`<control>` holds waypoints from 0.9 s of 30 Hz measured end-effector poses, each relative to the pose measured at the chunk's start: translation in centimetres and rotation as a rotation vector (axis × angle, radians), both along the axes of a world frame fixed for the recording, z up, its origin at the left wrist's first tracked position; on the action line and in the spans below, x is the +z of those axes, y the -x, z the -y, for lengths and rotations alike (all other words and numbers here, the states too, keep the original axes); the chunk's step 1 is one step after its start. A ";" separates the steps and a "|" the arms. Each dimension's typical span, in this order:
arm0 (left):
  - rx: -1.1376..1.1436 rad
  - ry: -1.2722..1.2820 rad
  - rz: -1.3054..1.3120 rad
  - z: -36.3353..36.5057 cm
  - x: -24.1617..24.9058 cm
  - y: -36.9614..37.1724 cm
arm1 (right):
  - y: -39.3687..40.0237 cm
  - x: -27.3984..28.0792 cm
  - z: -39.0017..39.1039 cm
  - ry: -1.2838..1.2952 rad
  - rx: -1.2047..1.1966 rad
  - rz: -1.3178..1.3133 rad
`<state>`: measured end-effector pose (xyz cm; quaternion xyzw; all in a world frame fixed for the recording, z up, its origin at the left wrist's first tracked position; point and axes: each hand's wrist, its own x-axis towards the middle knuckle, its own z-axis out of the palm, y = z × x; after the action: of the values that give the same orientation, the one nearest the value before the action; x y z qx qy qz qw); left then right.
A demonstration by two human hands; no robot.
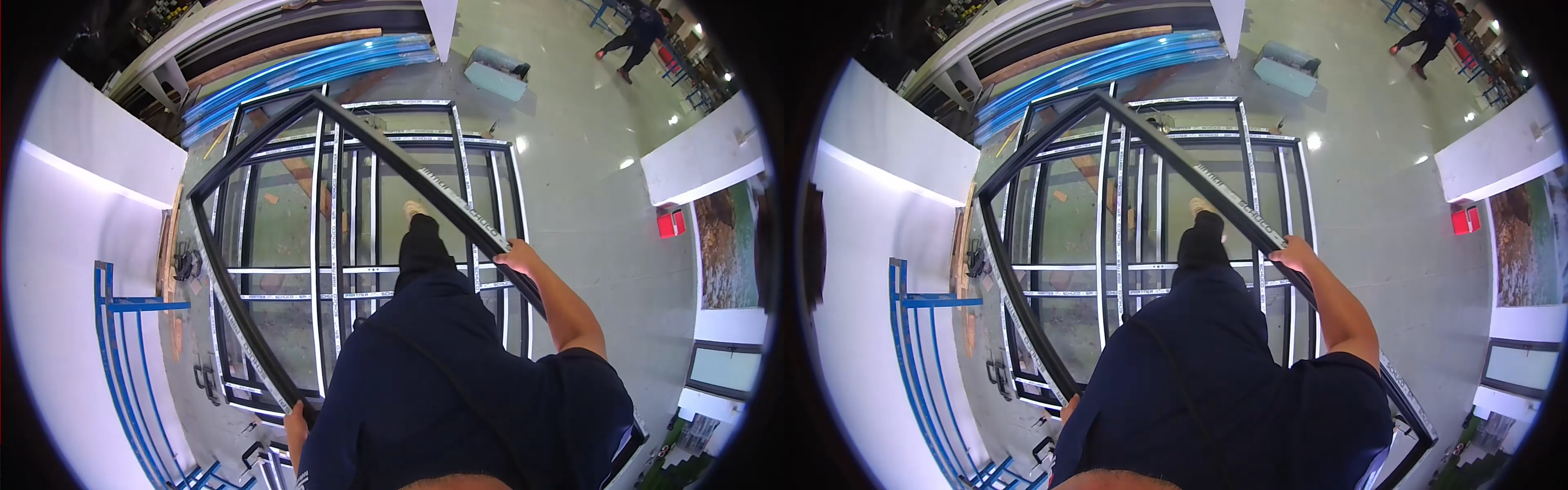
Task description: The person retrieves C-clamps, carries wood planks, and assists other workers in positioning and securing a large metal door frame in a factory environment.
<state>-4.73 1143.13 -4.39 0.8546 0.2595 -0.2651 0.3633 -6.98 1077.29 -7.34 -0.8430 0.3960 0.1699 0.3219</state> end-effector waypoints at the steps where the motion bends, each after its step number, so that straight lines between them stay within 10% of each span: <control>1: -0.034 -0.033 0.053 0.6 -0.7 -1.4 | 0.0 -0.6 1.0 -0.024 -0.026 0.001; 10: -0.286 -0.177 -0.009 14.8 -2.9 -20.8 | -1.7 -9.8 14.4 -0.086 -0.267 0.025; 27: -0.492 -0.212 -0.252 50.0 -4.9 -47.3 | 1.6 -8.8 28.8 -0.134 -0.921 0.117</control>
<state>42.61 1093.17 -9.33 0.8853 0.1141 -0.4208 0.1619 -8.58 1048.47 -16.16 -0.5651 0.6983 -0.0131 0.4392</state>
